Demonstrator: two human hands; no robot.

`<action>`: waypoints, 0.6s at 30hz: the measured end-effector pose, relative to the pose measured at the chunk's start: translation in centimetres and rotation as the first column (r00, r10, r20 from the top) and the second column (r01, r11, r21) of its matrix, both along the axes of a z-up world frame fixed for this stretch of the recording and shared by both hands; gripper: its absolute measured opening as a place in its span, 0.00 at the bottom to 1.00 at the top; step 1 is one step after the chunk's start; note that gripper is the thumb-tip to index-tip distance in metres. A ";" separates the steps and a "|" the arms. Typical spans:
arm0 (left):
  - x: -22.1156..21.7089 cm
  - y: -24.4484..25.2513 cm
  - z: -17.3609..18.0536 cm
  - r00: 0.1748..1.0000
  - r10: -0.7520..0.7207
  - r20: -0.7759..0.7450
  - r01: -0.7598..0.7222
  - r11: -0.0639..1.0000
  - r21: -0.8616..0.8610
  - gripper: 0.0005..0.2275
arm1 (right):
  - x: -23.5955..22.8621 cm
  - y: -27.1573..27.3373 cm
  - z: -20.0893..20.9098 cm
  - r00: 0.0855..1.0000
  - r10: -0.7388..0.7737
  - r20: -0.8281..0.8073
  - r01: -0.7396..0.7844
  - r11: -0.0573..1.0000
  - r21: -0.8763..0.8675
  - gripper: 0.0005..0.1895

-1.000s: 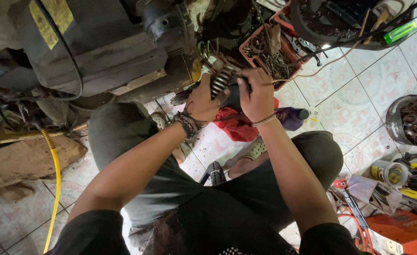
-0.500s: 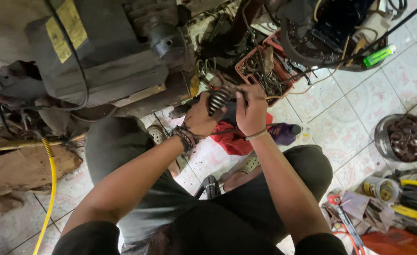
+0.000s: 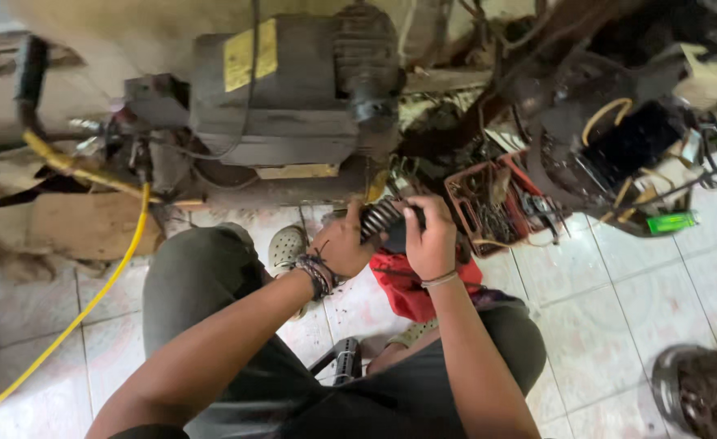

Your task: The person sits on the floor and uses a black cloth to wipe and clean a metal coil spring. They rotate the spring in their hands to scrub different sections of the coils.

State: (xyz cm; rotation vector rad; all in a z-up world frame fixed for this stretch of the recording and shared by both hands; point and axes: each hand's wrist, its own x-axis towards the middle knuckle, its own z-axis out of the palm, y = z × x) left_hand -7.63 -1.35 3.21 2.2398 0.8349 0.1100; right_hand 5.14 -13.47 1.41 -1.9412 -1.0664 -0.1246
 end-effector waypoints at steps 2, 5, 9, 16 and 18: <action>-0.4 0.7 -0.7 0.998 0.047 -0.037 -0.048 0.999 -0.012 0.24 | 0.1 1.1 -0.7 0.997 0.032 0.072 -0.032 0.999 -0.006 0.07; -1.5 2.3 -1.8 0.996 0.060 -0.068 -0.064 0.996 -0.062 0.23 | -0.3 2.0 -1.2 0.990 0.060 0.127 -0.054 0.997 -0.046 0.10; -1.5 3.1 -2.2 0.999 0.026 -0.042 -0.031 0.993 -0.113 0.24 | -0.1 2.6 -1.6 0.984 0.073 0.160 -0.052 0.990 -0.132 0.12; -1.9 2.5 -1.4 0.994 -0.057 -0.089 0.043 0.988 -0.146 0.29 | -1.7 1.8 -2.8 0.981 -0.049 0.186 0.078 0.986 -0.147 0.08; -1.0 2.1 -2.9 0.988 -0.092 -0.126 0.074 0.988 -0.137 0.27 | -2.1 1.1 -1.5 0.995 -0.063 0.080 0.069 0.995 -0.075 0.07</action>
